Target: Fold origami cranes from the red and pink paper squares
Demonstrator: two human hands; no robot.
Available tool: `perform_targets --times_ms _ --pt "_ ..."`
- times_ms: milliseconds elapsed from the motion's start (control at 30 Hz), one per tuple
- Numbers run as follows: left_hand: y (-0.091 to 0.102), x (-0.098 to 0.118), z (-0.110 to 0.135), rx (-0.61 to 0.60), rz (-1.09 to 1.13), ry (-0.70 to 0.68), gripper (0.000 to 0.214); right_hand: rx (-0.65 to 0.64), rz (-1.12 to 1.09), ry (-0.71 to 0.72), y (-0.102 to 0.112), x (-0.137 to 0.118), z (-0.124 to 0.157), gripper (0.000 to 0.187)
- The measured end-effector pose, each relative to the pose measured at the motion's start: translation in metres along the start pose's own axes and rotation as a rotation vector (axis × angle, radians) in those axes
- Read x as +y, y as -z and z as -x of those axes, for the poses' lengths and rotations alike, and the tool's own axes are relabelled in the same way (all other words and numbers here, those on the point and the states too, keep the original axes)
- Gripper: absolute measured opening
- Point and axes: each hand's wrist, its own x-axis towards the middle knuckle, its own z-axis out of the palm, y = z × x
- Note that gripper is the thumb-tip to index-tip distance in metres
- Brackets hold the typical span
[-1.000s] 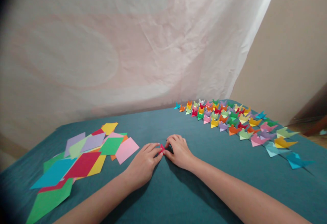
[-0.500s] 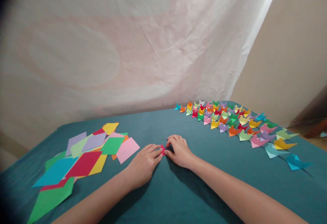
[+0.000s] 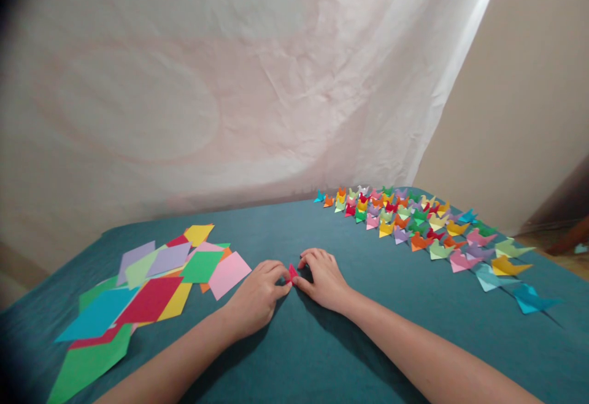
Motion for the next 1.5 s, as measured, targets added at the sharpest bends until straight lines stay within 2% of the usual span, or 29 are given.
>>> perform_targets --times_ms 67,167,267,333,400,533,833,1167,1333,1500 --pt "-0.005 -0.007 0.002 0.052 0.099 0.019 0.024 0.003 0.000 0.007 0.000 0.000 0.000 0.020" --pt "-0.010 -0.014 0.004 0.153 0.237 0.177 0.027 0.006 -0.008 0.024 0.000 -0.002 0.000 0.018" --pt "-0.014 -0.018 0.003 0.221 0.282 0.325 0.017 0.010 -0.026 0.039 0.001 -0.002 0.002 0.016" --pt "-0.017 -0.019 0.003 0.237 0.277 0.360 0.016 0.021 -0.042 0.053 0.001 -0.002 0.003 0.014" --pt "-0.019 -0.019 0.003 0.225 0.278 0.347 0.021 0.035 -0.062 0.071 0.001 -0.001 0.003 0.012" --pt "-0.021 -0.019 0.004 0.202 0.302 0.302 0.016 0.050 -0.116 0.078 0.000 -0.001 0.004 0.011" --pt "-0.010 -0.015 0.002 0.182 0.393 0.246 0.009 0.038 -0.205 0.068 0.003 -0.003 0.003 0.010" --pt "-0.011 -0.015 0.001 0.164 0.386 0.195 0.009 0.025 -0.242 0.079 0.009 -0.010 0.003 0.004" --pt "-0.012 -0.016 0.001 0.160 0.384 0.182 0.009 0.014 -0.257 0.071 0.011 -0.011 0.002 0.012" --pt "-0.016 -0.017 0.002 0.166 0.394 0.178 0.008 0.002 -0.222 0.103 0.007 -0.010 0.002 0.003"
